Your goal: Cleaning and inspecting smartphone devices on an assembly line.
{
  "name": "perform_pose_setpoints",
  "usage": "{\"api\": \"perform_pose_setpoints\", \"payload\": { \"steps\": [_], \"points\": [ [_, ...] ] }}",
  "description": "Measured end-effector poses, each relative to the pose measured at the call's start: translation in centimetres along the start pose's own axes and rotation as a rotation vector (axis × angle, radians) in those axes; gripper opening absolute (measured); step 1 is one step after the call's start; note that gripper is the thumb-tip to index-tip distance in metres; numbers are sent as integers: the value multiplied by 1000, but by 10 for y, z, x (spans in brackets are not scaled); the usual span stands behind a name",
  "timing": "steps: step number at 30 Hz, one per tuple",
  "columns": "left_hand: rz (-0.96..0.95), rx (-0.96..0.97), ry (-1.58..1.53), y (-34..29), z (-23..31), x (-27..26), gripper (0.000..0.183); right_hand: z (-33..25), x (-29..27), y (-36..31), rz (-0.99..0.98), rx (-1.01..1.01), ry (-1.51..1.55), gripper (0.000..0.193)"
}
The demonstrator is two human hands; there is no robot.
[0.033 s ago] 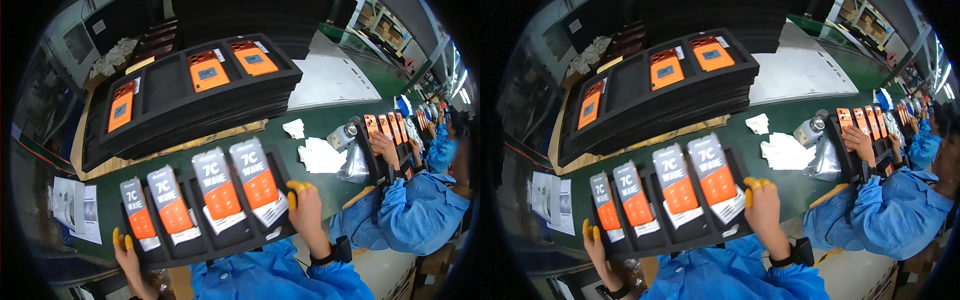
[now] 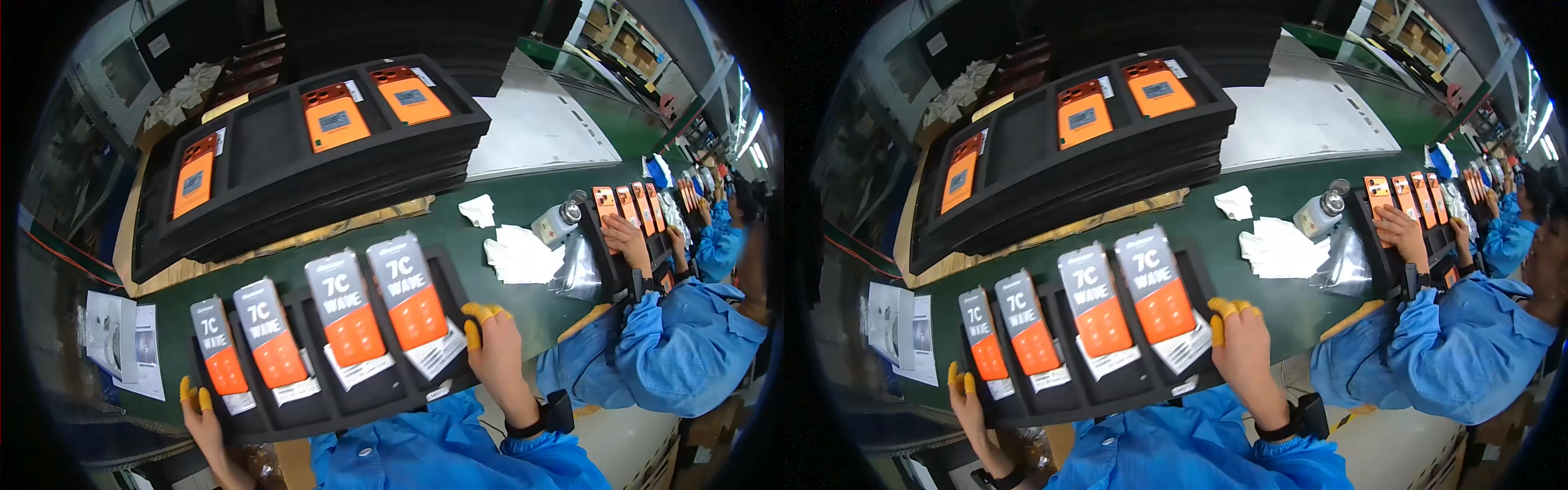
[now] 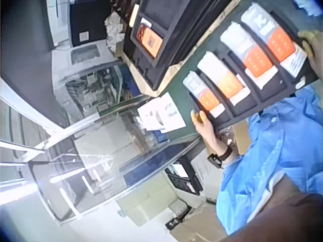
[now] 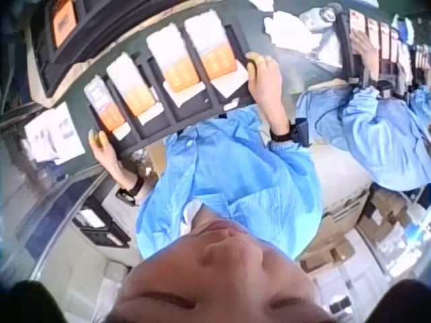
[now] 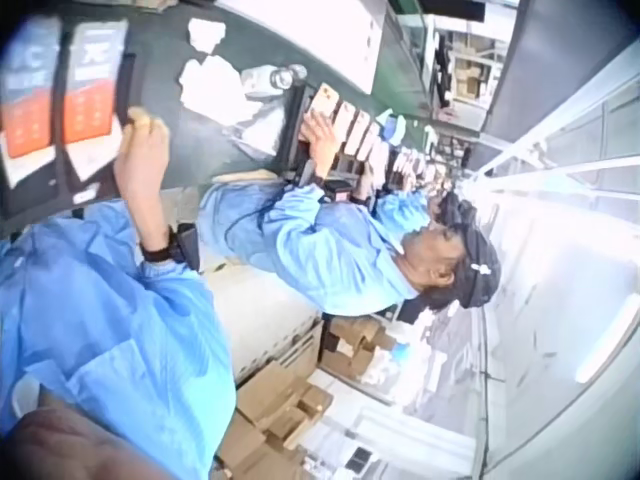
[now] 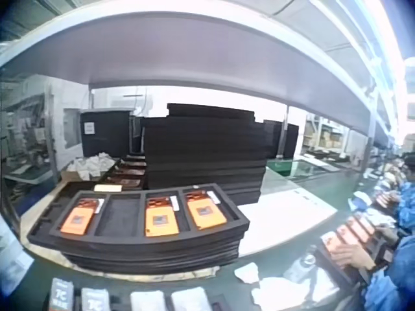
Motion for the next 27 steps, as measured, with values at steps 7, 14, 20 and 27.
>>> {"api": "perform_pose_setpoints", "payload": {
  "steps": [7, 14, 20, 27],
  "points": [
    [249, 279, -31, -21, 114, 1, 27, 43, -19, 80, 265, -135, -163, 26],
    [-428, 1142, 43, -91, 252, 87, 28, 90, -5, 103, 88, -176, -349, 21],
    [-513, 1241, 136, -101, 248, 126, 23, -34, 10, 64, -293, -677, 70, 35],
    [-751, 1210, 122, -103, 242, 133, 19, -46, 64, 86, -245, -627, 230, 36]
  ]
}}
Point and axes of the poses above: each hand's wrist, its own y-axis towards the middle knuckle, its own x-axis out of the palm, z = x × y, the point moved 1 cm from there along y, towards the middle knuckle, and after that the axes turned 8 degrees about y, right-handed, at the moved point
